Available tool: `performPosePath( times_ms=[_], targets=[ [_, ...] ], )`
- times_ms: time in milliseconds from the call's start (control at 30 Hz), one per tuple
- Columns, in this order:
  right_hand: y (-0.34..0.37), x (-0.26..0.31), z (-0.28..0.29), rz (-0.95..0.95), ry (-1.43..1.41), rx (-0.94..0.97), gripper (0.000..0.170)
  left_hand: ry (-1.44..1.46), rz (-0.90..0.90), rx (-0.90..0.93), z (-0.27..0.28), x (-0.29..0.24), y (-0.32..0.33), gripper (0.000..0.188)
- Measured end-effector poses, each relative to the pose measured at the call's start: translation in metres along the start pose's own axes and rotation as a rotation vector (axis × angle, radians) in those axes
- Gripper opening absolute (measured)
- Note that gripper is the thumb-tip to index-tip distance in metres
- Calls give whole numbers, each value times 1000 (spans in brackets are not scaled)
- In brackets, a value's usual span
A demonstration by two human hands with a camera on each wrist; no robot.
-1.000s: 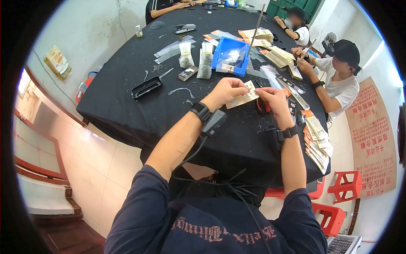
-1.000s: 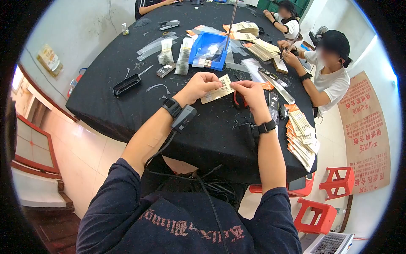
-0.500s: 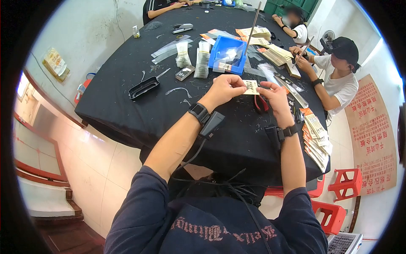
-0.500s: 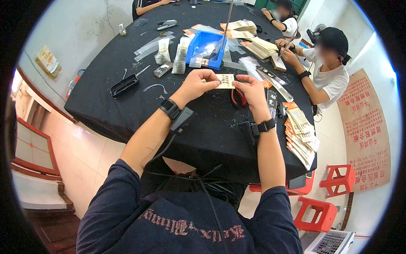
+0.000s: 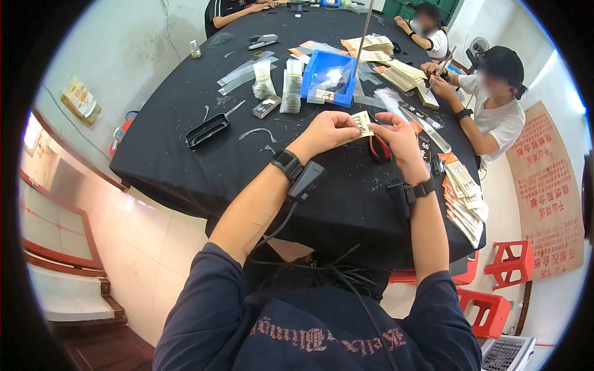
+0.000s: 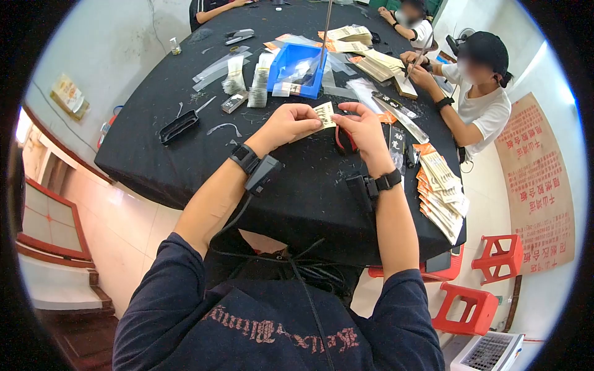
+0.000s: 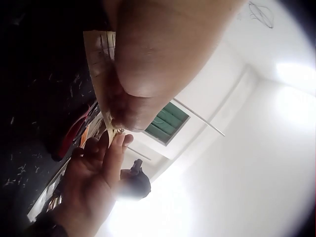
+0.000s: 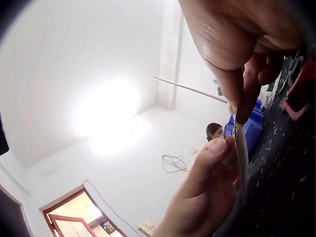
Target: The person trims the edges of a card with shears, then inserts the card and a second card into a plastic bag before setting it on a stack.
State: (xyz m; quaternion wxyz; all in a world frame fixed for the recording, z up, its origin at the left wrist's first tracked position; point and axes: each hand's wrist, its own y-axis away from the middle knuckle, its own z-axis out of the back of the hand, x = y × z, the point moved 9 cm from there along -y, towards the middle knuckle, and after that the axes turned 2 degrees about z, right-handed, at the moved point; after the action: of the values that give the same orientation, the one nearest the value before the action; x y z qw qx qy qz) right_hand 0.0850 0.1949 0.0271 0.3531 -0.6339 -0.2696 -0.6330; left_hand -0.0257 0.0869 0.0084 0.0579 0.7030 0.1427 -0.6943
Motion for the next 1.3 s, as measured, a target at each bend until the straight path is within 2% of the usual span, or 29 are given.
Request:
performPosePath(
  times_ms=[500,1300],
  targets=[
    [1,5,-2,22,-4,25,36,58,10,29,-4,-4,3,9],
    [-2,3,2,20,-7,14,34,-40,-35,-1,-1,-1,-2,11]
  ],
)
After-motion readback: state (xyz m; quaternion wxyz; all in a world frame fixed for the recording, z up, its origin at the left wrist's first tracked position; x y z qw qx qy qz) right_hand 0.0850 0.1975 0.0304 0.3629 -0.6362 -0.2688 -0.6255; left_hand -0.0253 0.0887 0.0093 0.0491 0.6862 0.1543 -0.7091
